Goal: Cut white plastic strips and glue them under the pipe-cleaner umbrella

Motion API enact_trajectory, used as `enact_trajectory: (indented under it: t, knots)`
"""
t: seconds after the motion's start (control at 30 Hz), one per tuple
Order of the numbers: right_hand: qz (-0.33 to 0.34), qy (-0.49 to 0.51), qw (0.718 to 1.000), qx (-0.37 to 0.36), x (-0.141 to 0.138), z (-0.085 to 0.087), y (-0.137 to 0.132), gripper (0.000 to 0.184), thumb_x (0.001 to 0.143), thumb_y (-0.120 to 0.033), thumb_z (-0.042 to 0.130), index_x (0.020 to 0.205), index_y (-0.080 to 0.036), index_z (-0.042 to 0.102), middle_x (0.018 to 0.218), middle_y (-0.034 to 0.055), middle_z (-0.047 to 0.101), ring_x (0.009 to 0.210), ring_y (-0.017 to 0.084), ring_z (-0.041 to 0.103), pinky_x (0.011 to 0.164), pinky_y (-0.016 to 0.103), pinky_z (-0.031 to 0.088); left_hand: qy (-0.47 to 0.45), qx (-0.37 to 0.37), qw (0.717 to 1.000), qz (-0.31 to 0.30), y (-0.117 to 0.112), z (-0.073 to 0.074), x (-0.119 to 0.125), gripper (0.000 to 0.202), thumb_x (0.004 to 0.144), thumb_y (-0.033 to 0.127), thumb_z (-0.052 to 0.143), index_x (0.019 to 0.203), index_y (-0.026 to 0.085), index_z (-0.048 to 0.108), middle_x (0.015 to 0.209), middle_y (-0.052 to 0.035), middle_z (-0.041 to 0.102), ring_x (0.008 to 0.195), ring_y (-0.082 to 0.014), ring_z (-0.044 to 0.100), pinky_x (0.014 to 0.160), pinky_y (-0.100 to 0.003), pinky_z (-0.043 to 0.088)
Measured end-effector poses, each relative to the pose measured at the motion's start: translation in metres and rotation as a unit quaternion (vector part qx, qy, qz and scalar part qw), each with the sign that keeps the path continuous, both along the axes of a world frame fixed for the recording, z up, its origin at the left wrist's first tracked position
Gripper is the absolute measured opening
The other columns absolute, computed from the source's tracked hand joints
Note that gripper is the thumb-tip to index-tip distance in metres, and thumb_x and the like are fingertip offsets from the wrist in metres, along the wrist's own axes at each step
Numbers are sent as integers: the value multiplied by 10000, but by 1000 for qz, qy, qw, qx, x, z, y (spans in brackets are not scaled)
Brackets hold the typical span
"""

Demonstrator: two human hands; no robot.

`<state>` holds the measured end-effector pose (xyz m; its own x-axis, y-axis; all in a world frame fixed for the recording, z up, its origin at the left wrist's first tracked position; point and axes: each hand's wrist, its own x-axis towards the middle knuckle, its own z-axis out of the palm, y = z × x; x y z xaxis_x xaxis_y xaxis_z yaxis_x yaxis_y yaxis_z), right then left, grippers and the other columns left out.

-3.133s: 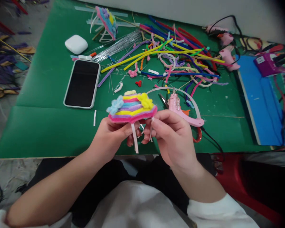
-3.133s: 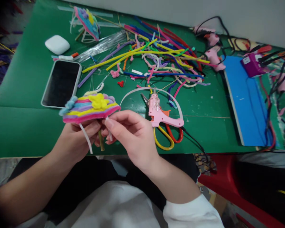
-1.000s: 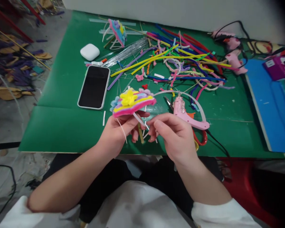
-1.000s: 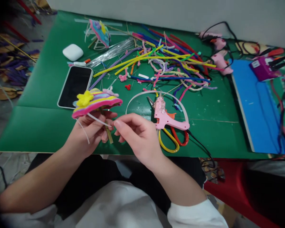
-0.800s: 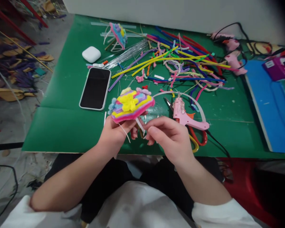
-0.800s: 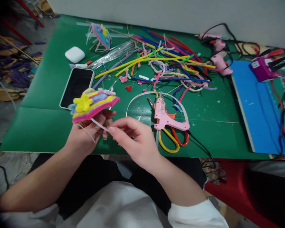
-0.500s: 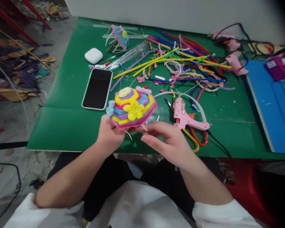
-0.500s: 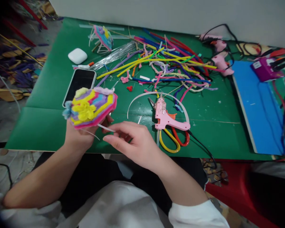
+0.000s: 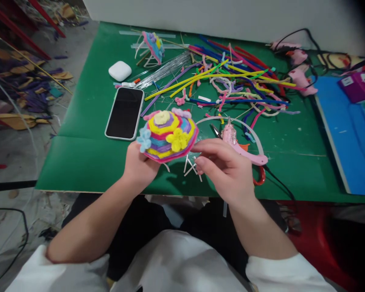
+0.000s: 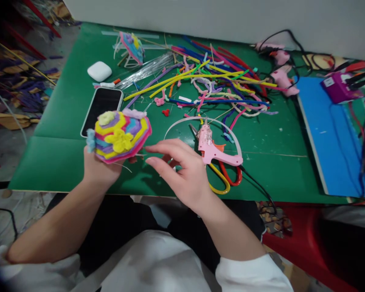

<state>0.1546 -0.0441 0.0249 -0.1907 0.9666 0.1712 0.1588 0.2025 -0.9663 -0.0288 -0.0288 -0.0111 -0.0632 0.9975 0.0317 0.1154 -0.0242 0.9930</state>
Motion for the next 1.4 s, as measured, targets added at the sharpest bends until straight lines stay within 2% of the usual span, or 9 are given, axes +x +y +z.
enact_trajectory:
  t: [0.07, 0.13, 0.23, 0.33, 0.5, 0.7, 1.1, 1.3, 1.4]
  knots:
    - [0, 50, 998, -29, -4, -2, -2, 106, 811, -301, 636, 891, -250, 682, 898, 20, 644, 642, 118, 591, 522, 251, 497, 46, 44, 998, 2, -1, 4, 1, 162, 571, 122, 732, 690, 201, 656, 775, -22, 695, 813, -227, 657, 725, -306, 538]
    - [-2, 89, 994, -57, -8, -4, -4, 81, 804, -294, 645, 857, -242, 677, 827, 4, 642, 587, 100, 579, 491, 232, 488, 81, 90, 993, -9, -1, 7, 2, 156, 574, 93, 708, 674, 190, 639, 757, -26, 688, 775, -223, 657, 707, -305, 537]
    - [2, 120, 988, -99, -10, -4, -4, 62, 790, -288, 659, 814, -232, 667, 732, -23, 630, 519, 77, 551, 466, 210, 481, 103, 119, 987, -23, -1, 7, 3, 133, 583, 95, 680, 652, 183, 607, 730, -27, 674, 748, -216, 653, 666, -291, 529]
    - [2, 127, 983, -131, -10, -3, -5, 96, 771, -311, 674, 779, -216, 661, 648, -33, 620, 487, 78, 536, 450, 206, 476, 117, 125, 985, -20, 0, 6, 3, 97, 599, 109, 656, 645, 179, 609, 744, -35, 681, 747, -214, 651, 664, -292, 521]
    - [0, 145, 978, -151, -10, -2, -5, 98, 757, -309, 687, 756, -214, 664, 617, -36, 617, 481, 77, 530, 445, 198, 477, 135, 125, 983, -5, 0, 7, 4, 99, 588, 91, 642, 643, 174, 638, 687, -33, 675, 661, -199, 639, 587, -274, 494]
    - [-5, 185, 968, -168, -11, -4, -4, 88, 739, -301, 705, 751, -225, 663, 642, -40, 626, 501, 71, 541, 433, 173, 477, 135, 140, 981, -20, -1, 3, 4, 162, 618, 79, 658, 752, 169, 661, 799, -42, 710, 755, -208, 665, 649, -276, 521]
    - [-5, 185, 965, -185, -11, -5, -4, 112, 740, -312, 693, 716, -224, 629, 598, -46, 587, 485, 72, 509, 412, 175, 428, 150, 137, 979, -3, -1, 5, 4, 78, 595, 119, 649, 652, 167, 626, 719, -46, 671, 698, -204, 645, 605, -268, 490]
    - [-1, 202, 962, -183, -12, -6, -4, 96, 743, -277, 691, 711, -222, 619, 619, -47, 589, 493, 63, 501, 425, 171, 413, 192, 169, 967, 2, -3, 3, 5, 48, 614, 131, 620, 622, 173, 596, 663, -35, 647, 639, -185, 622, 564, -252, 459]
    - [-5, 200, 963, -182, -12, -7, -5, 104, 737, -285, 697, 713, -220, 619, 623, -44, 592, 490, 65, 499, 426, 178, 415, 184, 153, 971, 3, -3, 4, 5, 63, 604, 123, 631, 632, 175, 606, 671, -30, 652, 647, -181, 620, 580, -253, 466]
